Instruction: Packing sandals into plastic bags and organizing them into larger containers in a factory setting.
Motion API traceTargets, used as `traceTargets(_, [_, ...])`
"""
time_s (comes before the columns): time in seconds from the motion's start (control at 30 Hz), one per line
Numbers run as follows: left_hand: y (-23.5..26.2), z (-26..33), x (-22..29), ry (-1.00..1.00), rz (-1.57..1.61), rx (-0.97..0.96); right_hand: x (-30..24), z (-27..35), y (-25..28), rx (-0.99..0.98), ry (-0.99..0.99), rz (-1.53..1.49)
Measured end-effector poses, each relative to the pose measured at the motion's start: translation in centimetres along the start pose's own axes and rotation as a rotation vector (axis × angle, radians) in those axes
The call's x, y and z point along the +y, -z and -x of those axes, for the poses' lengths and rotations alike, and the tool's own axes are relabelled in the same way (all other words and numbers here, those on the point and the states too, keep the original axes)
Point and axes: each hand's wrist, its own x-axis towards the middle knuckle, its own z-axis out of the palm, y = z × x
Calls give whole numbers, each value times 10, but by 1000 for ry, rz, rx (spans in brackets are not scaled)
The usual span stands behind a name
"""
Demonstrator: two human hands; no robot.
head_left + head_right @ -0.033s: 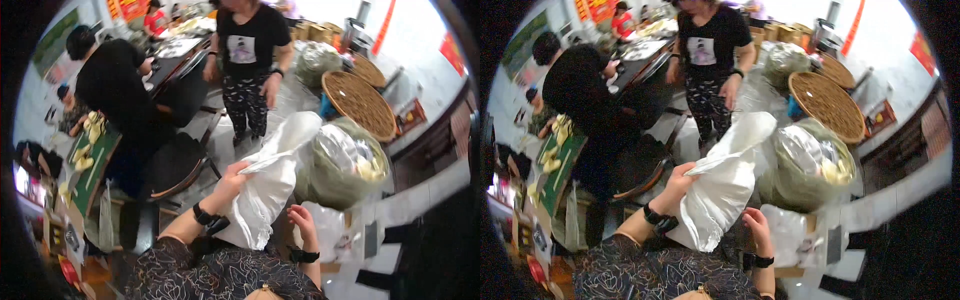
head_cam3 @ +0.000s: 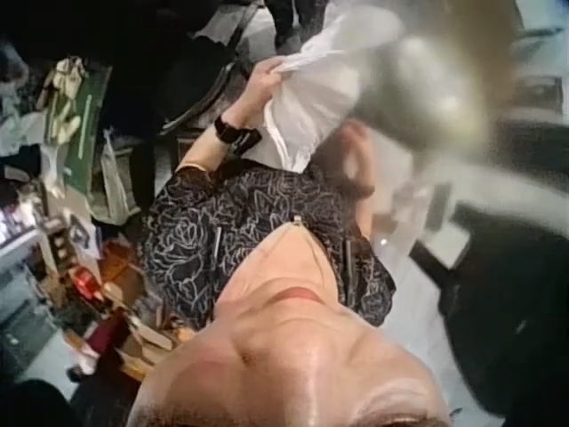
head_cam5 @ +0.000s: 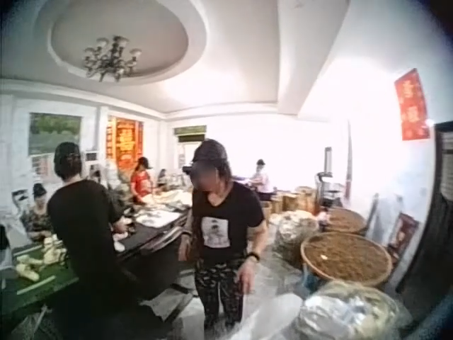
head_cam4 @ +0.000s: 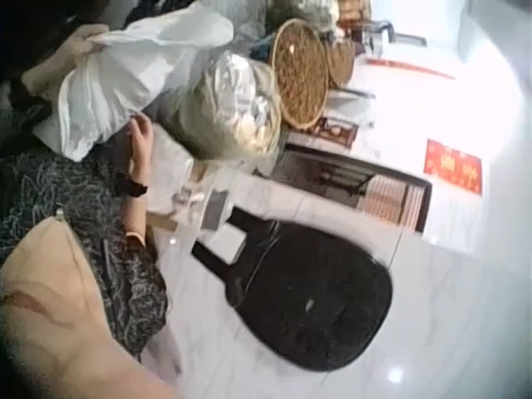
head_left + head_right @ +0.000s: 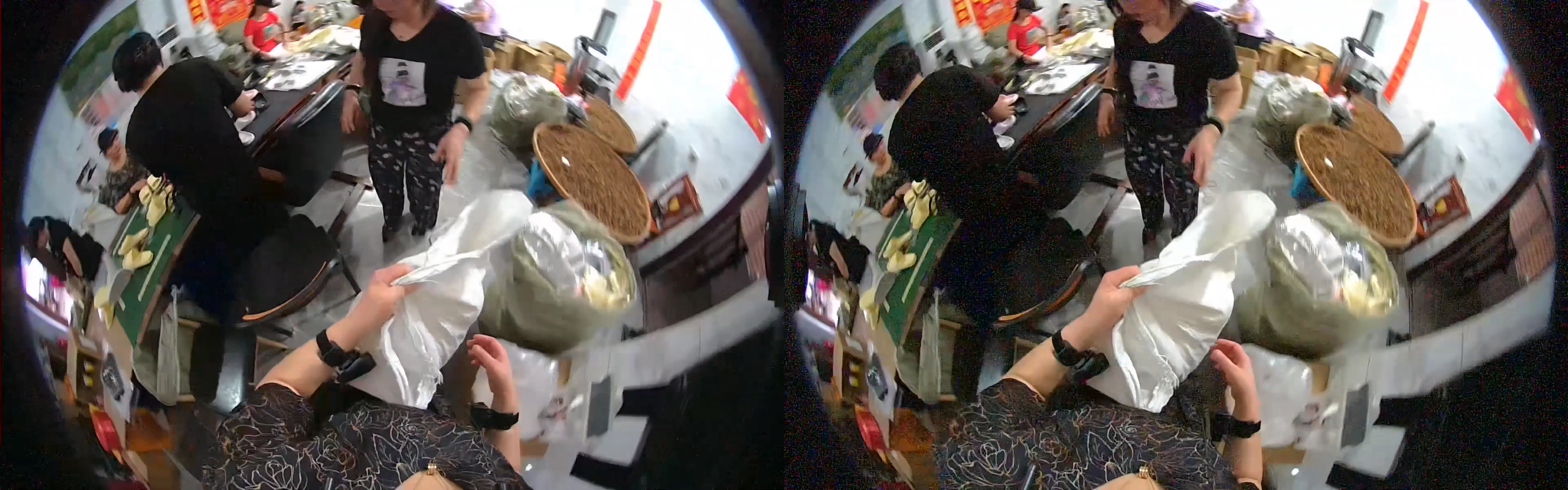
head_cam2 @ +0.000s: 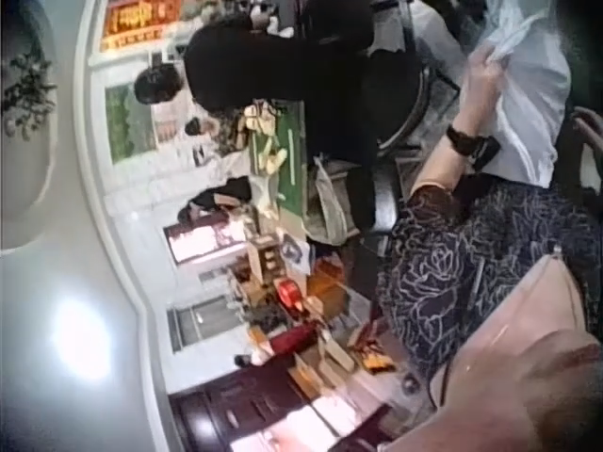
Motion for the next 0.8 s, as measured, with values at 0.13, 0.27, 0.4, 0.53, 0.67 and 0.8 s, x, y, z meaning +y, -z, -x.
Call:
traceTargets(0.13, [1, -72, -17, 28, -23, 139, -31, -97, 12, -85, 75, 16])
traceTargets(0.27, [-15, -141, -1, 4, -82, 176, -64, -181, 18, -179, 157, 38])
traceTargets(0.4, [-24, -204, 0, 83, -124, 72, -97, -235, 15, -189, 197, 82])
traceTargets(0.53, [-27, -275, -6, 4, -115, 8, -136, -291, 17, -120, 318, 258])
traceTargets(0.67, [-26, -355, -8, 35, -103, -45, -158, -355, 38, -121, 389, 273])
traceTargets(0.8, [-24, -446, -1, -141, -212, -48, -181, -416, 52, -116, 354, 231])
